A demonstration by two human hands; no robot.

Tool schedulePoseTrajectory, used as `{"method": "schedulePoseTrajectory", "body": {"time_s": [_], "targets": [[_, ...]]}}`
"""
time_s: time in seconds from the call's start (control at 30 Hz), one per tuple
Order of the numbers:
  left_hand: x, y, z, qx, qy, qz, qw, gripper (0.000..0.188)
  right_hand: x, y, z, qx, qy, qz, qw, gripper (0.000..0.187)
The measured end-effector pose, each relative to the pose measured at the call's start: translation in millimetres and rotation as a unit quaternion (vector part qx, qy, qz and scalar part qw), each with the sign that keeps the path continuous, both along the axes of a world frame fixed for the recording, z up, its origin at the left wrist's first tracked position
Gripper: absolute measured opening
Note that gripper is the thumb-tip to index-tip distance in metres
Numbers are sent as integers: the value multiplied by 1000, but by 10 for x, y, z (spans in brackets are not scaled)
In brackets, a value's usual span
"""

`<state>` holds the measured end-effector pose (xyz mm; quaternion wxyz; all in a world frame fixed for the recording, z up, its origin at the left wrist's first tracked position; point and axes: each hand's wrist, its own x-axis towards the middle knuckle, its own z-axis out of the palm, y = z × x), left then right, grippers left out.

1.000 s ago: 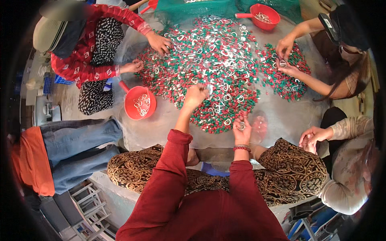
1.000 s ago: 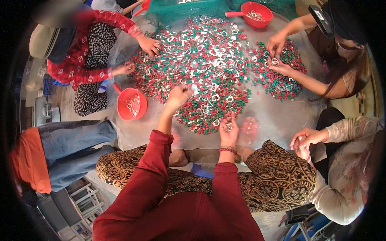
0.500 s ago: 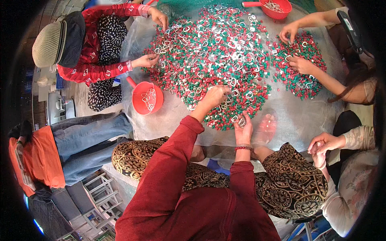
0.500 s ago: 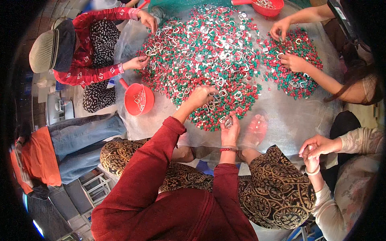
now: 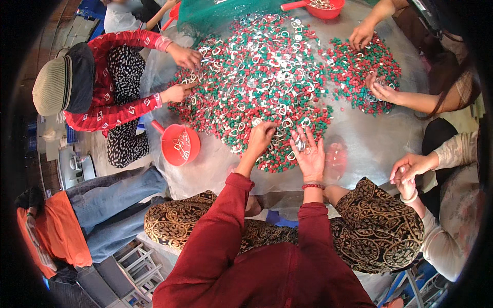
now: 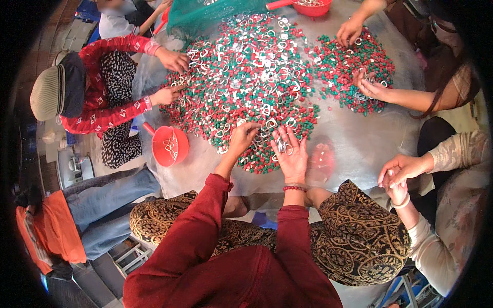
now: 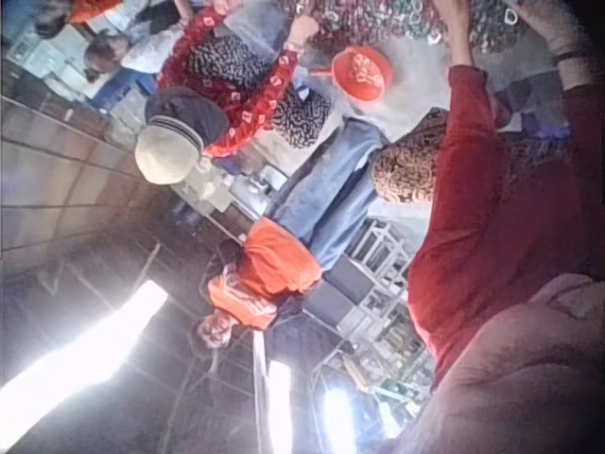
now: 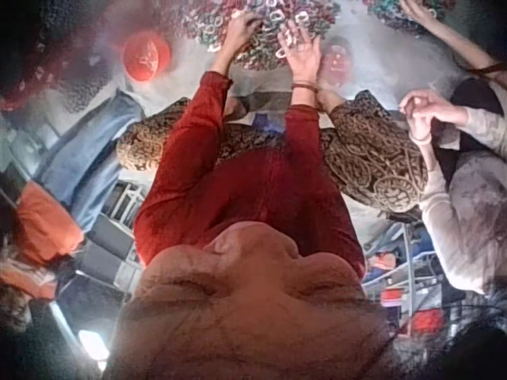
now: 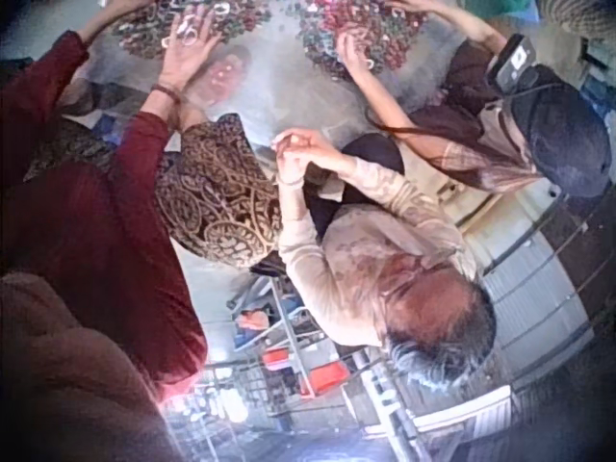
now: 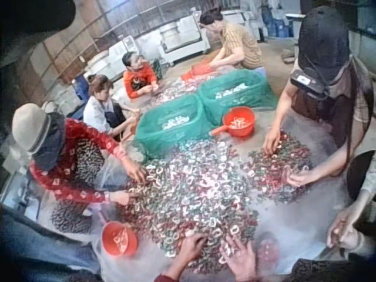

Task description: The person sits at a table with several others and sorts small red, green, and white plastic pieces by hand. They pick up pieces from a large pile and place them into a red bowl. The camera is head-mounted and moves frequently.

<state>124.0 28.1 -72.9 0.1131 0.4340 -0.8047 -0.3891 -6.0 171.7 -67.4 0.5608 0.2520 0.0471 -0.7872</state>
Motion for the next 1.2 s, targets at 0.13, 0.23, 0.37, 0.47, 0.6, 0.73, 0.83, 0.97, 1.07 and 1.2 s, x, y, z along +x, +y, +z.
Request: {"method": "schedulePoseTrajectory", "body": {"time_s": [0.13, 0.23, 0.37, 0.47, 0.6, 0.73, 0.83, 0.97, 1.07, 1.2], "targets": [[-134, -25, 94, -86, -9, -36, 996, 18, -36, 100, -237, -125, -12, 9, 992, 57], [-331, -187, 157, -125, -3, -125, 984, 16, -56, 125, -182, -57, 17, 28, 998, 51], [-488, -223, -21, -206, -65, -220, 951, 23, -101, 129, -47, 32, 89, 29, 995, 38], [-575, -203, -86, -261, -157, -264, 915, 24, -145, 253, -151, 52, 56, -28, 997, 28], [-509, -316, -69, -251, -151, -255, 921, 23, -142, 246, -228, 18, 49, -37, 998, 25], [-316, -401, 195, 58, -123, -101, 986, 19, -91, 205, -354, 46, 149, 26, 987, 33], [-136, -215, 467, 118, -36, -77, 989, 19, -9, 144, -264, 135, 166, 58, 975, 41], [-275, 299, 648, 92, -26, -207, 974, 22, 46, 141, -138, 128, 94, 77, 984, 41], [-551, 362, 744, 123, 15, -230, 965, 26, -60, 260, -296, 74, 81, 73, 991, 34], [-894, 170, 351, 38, 21, -94, 995, 26, -199, 472, -424, 2, 20, 18, 1000, 22]]}}
